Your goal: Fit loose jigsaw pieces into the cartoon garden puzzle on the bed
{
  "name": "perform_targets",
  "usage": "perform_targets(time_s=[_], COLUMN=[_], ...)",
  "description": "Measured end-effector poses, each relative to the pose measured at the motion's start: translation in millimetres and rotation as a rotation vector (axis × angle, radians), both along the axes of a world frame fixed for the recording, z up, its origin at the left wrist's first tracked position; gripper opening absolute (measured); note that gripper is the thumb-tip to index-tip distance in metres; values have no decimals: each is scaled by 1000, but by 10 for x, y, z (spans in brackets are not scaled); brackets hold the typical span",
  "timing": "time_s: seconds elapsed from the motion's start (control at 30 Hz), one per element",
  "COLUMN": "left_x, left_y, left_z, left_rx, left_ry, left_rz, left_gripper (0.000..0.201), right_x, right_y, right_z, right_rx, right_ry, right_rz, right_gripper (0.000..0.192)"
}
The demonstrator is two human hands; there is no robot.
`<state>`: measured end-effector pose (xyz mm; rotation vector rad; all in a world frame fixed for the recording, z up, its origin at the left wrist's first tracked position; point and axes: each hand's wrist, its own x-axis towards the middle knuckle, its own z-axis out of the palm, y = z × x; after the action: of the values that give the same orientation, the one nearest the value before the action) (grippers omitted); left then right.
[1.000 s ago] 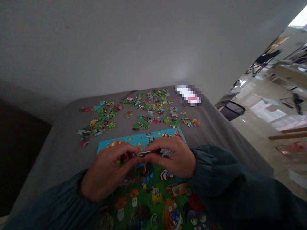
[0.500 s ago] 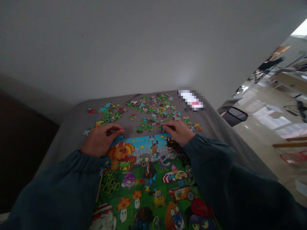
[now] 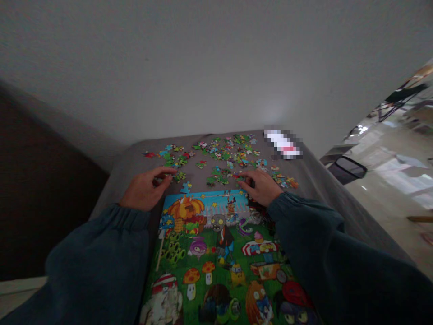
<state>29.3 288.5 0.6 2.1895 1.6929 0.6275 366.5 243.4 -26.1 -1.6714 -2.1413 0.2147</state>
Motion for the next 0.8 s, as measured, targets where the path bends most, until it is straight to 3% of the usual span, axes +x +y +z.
perform_targets(time_s=[0.23, 0.37, 0.53, 0.8], left_x=[-324, -281, -68, -39], left_y=[145, 183, 182, 231], left_z=[12, -98, -266, -246], left_rx=[172, 206, 150, 76], left_ry=[115, 155, 193, 144], left_rz=[88, 40, -56, -63], left_gripper=[34, 37, 33, 25], right_x=[59, 1, -300, -429], right_y=[-49, -57, 29, 125], right_z=[63, 190, 194, 1], right_rx=[78, 112, 163, 36], right_ry=[-255, -374, -226, 14], right_rz=[-21, -26, 103, 120], right_gripper=[33, 37, 38, 23])
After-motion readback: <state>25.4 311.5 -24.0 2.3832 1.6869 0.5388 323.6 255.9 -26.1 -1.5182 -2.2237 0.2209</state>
